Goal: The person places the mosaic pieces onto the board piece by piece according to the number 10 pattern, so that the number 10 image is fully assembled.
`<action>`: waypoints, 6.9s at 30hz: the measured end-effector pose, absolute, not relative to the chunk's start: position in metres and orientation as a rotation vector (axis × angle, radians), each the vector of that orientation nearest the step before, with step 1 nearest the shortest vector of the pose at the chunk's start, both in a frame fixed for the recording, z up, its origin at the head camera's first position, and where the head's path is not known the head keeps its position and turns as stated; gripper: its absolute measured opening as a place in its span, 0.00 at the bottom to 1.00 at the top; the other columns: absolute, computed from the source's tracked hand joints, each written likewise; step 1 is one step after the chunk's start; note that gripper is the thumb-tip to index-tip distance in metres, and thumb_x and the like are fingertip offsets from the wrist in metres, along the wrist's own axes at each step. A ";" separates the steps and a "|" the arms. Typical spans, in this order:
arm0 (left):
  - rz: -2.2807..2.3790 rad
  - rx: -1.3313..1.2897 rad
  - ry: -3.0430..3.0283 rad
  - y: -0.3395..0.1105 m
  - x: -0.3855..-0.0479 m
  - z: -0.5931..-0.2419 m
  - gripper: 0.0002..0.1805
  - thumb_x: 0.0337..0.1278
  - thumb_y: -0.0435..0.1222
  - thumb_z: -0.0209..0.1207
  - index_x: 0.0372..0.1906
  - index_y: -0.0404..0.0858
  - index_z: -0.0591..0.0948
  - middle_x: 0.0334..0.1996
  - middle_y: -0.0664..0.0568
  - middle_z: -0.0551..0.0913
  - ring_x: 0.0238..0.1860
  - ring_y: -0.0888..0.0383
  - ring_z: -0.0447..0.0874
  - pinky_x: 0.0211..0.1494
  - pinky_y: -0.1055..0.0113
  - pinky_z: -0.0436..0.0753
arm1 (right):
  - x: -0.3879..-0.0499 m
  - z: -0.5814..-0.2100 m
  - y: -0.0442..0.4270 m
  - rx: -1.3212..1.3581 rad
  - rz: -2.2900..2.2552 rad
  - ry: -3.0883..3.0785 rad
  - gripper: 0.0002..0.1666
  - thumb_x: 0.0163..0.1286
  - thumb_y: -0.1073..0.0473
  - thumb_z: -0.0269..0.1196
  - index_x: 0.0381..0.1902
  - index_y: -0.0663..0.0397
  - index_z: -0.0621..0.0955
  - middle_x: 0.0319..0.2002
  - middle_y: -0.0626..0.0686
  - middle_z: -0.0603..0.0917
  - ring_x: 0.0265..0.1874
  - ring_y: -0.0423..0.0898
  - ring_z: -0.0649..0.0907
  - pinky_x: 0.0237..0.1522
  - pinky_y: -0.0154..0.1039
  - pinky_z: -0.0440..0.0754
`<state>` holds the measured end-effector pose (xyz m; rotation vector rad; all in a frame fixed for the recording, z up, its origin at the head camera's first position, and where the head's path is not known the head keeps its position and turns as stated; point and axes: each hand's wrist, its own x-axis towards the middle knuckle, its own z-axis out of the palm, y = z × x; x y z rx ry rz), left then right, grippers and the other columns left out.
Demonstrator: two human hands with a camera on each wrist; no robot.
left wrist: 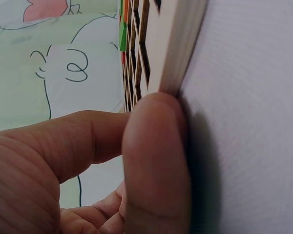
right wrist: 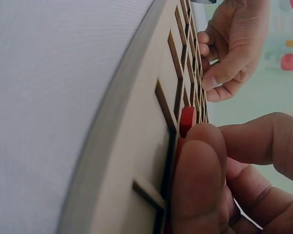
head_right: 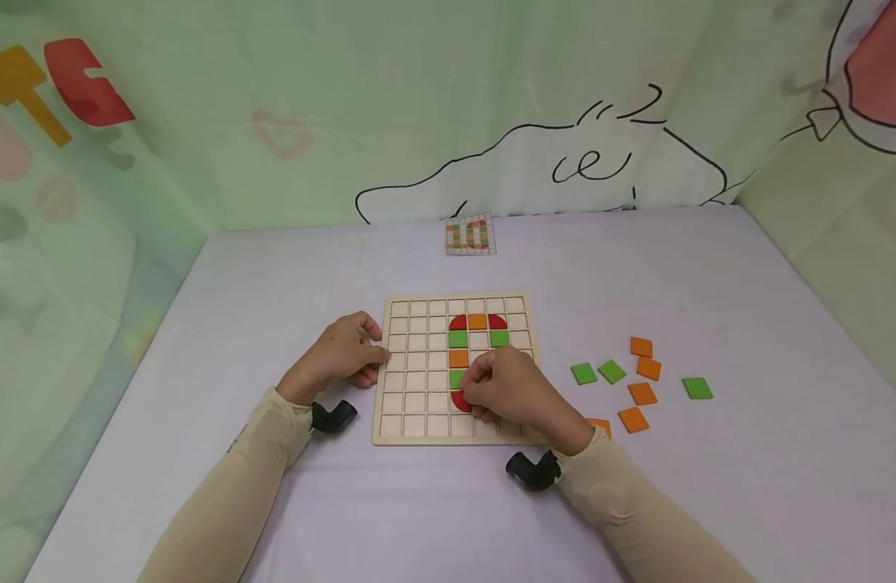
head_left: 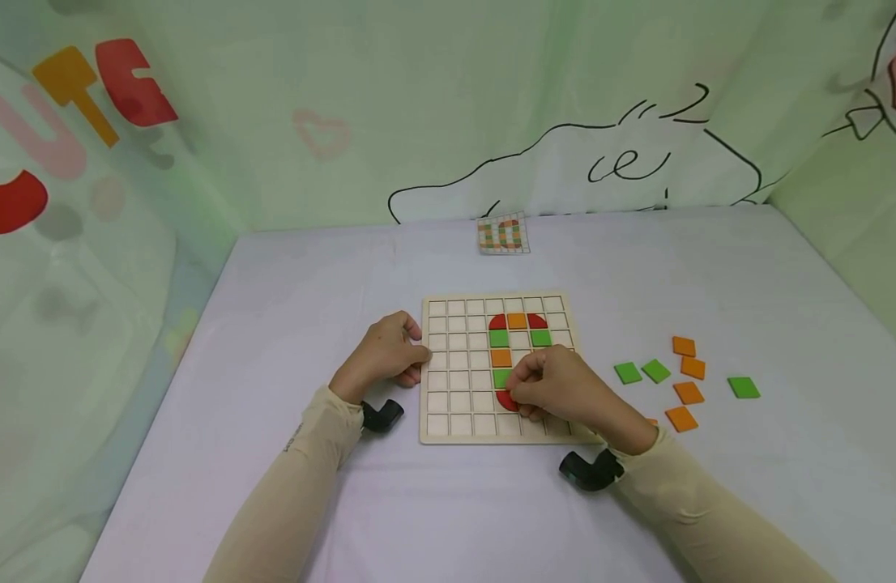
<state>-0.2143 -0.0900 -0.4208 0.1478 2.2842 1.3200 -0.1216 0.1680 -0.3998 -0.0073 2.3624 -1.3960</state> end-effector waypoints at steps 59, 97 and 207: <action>1.311 0.164 2.297 -0.088 -0.212 -0.422 0.13 0.60 0.26 0.60 0.48 0.31 0.73 0.20 0.42 0.85 0.15 0.58 0.83 0.22 0.67 0.88 | -0.124 -0.394 0.371 0.474 -0.794 2.707 0.27 0.68 0.45 0.69 0.47 0.65 0.82 0.33 0.53 0.85 0.41 0.58 0.76 0.34 0.40 0.73; 1.315 0.179 2.291 -0.088 -0.215 -0.425 0.13 0.61 0.26 0.61 0.48 0.32 0.72 0.19 0.43 0.84 0.14 0.59 0.82 0.20 0.67 0.86 | -0.157 -0.391 0.306 0.474 -1.514 2.567 0.24 0.75 0.55 0.62 0.60 0.65 0.77 0.39 0.41 0.85 0.35 0.38 0.89 0.41 0.32 0.90; 1.322 0.155 2.267 -0.088 -0.213 -0.422 0.14 0.61 0.27 0.62 0.48 0.32 0.72 0.19 0.43 0.84 0.15 0.59 0.82 0.22 0.67 0.88 | -0.139 -0.387 0.239 0.297 -1.395 2.613 0.19 0.74 0.53 0.65 0.52 0.62 0.84 0.36 0.55 0.85 0.28 0.47 0.82 0.23 0.38 0.80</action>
